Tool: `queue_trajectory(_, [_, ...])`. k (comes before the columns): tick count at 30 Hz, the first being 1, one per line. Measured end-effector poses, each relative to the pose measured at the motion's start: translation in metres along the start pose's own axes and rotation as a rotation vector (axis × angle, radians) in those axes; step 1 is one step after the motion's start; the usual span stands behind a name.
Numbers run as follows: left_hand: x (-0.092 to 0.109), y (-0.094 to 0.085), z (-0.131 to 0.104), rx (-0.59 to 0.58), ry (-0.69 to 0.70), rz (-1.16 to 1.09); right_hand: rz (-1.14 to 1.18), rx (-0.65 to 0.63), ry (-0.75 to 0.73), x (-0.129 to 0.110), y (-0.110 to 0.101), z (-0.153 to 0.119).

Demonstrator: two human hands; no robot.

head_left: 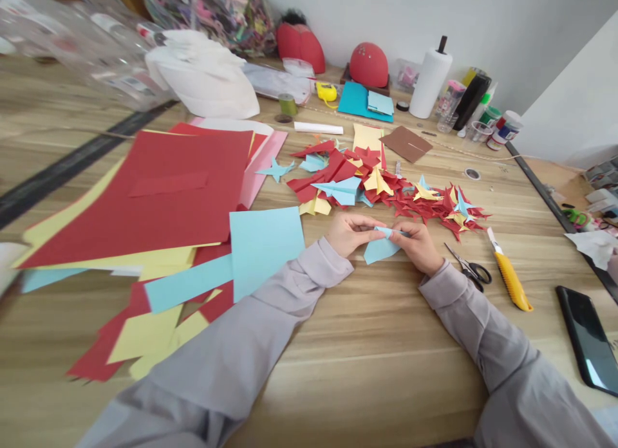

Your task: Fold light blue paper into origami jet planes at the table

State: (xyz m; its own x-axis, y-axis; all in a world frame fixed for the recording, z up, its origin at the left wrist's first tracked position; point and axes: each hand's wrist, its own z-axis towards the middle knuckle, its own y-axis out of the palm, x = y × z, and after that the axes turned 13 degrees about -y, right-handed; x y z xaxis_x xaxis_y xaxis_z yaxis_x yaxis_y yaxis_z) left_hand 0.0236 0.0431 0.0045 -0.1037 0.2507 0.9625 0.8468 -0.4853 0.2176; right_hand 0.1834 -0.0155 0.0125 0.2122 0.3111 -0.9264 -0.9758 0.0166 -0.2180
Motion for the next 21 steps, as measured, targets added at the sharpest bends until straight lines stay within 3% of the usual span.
queue_trajectory(21, [-0.0027,-0.0097,0.0046,-0.131,0.083,0.253,0.019,-0.027,0.111,-0.0019,-0.0041,-0.0013])
